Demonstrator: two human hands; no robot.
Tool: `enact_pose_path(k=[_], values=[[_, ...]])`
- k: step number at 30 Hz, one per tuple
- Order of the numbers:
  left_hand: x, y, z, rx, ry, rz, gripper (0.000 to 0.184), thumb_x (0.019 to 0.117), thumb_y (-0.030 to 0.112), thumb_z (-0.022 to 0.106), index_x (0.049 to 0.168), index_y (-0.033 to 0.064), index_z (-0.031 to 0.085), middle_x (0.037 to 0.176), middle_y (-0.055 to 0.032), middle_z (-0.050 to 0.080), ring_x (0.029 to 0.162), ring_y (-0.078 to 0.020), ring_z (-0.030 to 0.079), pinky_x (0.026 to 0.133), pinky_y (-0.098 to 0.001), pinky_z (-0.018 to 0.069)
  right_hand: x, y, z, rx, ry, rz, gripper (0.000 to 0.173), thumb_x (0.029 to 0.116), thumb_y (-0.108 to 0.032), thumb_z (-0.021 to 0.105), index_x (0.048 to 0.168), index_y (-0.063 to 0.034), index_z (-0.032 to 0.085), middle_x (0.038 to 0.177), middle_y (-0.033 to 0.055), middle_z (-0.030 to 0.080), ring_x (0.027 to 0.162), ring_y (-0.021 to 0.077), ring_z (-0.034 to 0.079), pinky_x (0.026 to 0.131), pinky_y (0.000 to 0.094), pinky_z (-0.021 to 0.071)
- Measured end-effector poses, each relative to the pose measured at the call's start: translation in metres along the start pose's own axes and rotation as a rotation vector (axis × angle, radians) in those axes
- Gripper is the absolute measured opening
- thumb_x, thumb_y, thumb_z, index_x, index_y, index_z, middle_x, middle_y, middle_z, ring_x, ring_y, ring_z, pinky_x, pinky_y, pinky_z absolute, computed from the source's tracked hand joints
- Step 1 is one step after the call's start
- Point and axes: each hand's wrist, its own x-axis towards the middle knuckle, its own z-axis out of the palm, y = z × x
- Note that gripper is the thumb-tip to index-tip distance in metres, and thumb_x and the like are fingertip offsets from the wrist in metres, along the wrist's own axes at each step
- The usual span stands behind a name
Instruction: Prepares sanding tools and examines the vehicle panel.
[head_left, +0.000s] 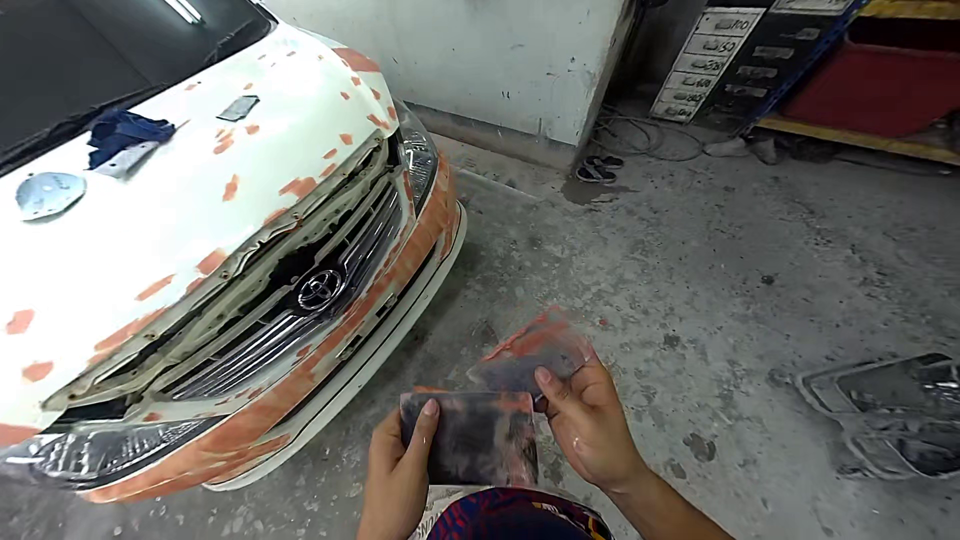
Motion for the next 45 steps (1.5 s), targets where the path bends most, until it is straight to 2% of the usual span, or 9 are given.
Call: enact_pose_path(k=[6, 12, 15, 20, 25, 30, 34, 41, 45], values=[[0.081, 0.001, 0.011, 0.200, -0.086, 0.209, 0.028, 0.1062, 0.030, 0.054, 0.100, 0.0084, 0.070, 0.079, -0.0003, 0.074, 0.071, -0.0123, 0.073, 0.065, -0.0307, 0.0641, 0.064, -0.013, -0.023, -0.714, -0.411, -0.226, 0.023, 0.1062, -0.024, 0.057, 0.120, -0.0093, 0.069, 0.095, 0.0008, 0.073, 0.080, 0.0052, 0.070, 0.071, 0.0249, 0.0614], [0.199, -0.015, 0.017, 0.102, -0.298, 0.382, 0.032, 0.1080, 0.027, 0.050, 0.121, 0.0052, 0.069, 0.116, -0.0049, 0.075, 0.100, -0.0163, 0.074, 0.090, -0.0346, 0.0632, 0.148, -0.044, -0.062, -1.281, -0.498, 0.023, 0.030, 0.1077, -0.042, 0.045, 0.114, -0.0239, 0.068, 0.086, -0.0035, 0.068, 0.076, 0.0106, 0.067, 0.065, 0.0395, 0.0573], [0.258, -0.011, 0.027, -0.051, -0.417, 0.426, 0.036, 0.1073, 0.029, 0.051, 0.124, 0.0010, 0.067, 0.140, -0.0152, 0.062, 0.126, -0.0298, 0.062, 0.109, -0.0446, 0.0530, 0.182, -0.036, -0.061, -1.051, -0.020, -0.057, 0.024, 0.1040, -0.029, 0.058, 0.116, -0.0114, 0.070, 0.100, 0.0025, 0.072, 0.083, 0.0136, 0.071, 0.070, 0.0330, 0.0633], [0.317, 0.002, 0.064, -0.314, -0.710, 0.371, 0.038, 0.1065, 0.035, 0.054, 0.114, 0.0015, 0.072, 0.152, -0.0188, 0.051, 0.140, -0.0325, 0.050, 0.118, -0.0484, 0.0434, 0.231, -0.009, -0.014, -0.170, 0.609, 0.004, 0.031, 0.0931, -0.001, 0.066, 0.122, 0.0046, 0.058, 0.101, 0.0202, 0.073, 0.080, 0.0311, 0.075, 0.066, 0.0478, 0.0660], [0.337, 0.013, 0.105, -0.469, -0.647, 0.179, 0.022, 0.1048, 0.028, 0.058, 0.108, 0.0113, 0.072, 0.093, -0.0010, 0.076, 0.082, -0.0089, 0.073, 0.078, -0.0299, 0.0628, 0.247, 0.018, -0.026, -0.324, 0.494, -0.118, 0.018, 0.0906, -0.012, 0.077, 0.103, -0.0002, 0.074, 0.098, 0.0091, 0.074, 0.086, 0.0164, 0.072, 0.077, 0.0323, 0.0636], [0.361, 0.015, 0.138, -0.565, -0.550, 0.097, 0.022, 0.1049, 0.027, 0.057, 0.110, 0.0115, 0.072, 0.094, -0.0020, 0.077, 0.083, -0.0099, 0.074, 0.079, -0.0305, 0.0632, 0.276, 0.005, -0.072, 0.060, 0.367, 0.069, 0.071, 0.0979, -0.066, 0.047, 0.138, -0.0079, 0.058, 0.127, 0.0108, 0.069, 0.115, 0.0198, 0.068, 0.097, 0.0385, 0.0578], [0.378, 0.017, 0.172, -0.595, -0.548, 0.092, 0.023, 0.1052, 0.027, 0.057, 0.112, 0.0116, 0.073, 0.096, -0.0027, 0.077, 0.085, -0.0101, 0.074, 0.081, -0.0311, 0.0626, 0.315, -0.011, -0.103, 0.005, 0.324, 0.124, 0.035, 0.1095, -0.030, 0.044, 0.118, -0.0120, 0.073, 0.106, 0.0012, 0.077, 0.098, 0.0079, 0.073, 0.089, 0.0277, 0.0605], [0.381, 0.038, 0.255, -0.557, -0.359, 0.171, 0.023, 0.1039, 0.031, 0.058, 0.111, 0.0173, 0.075, 0.094, 0.0017, 0.077, 0.084, -0.0051, 0.073, 0.080, -0.0262, 0.0613, 0.383, -0.057, -0.169, -0.101, 0.024, 0.096, 0.010, 0.0878, -0.011, 0.075, 0.095, -0.0179, 0.077, 0.089, -0.0075, 0.075, 0.082, 0.0006, 0.070, 0.077, 0.0228, 0.0595], [0.379, 0.051, 0.284, -0.547, -0.016, 0.169, 0.023, 0.1026, 0.033, 0.060, 0.108, 0.0158, 0.075, 0.092, -0.0015, 0.077, 0.083, -0.0089, 0.074, 0.078, -0.0293, 0.0627, 0.407, -0.086, -0.192, 0.094, 0.248, 0.124, 0.018, 0.0933, -0.003, 0.069, 0.110, 0.0007, 0.064, 0.099, 0.0171, 0.074, 0.085, 0.0251, 0.076, 0.079, 0.0437, 0.0651]])
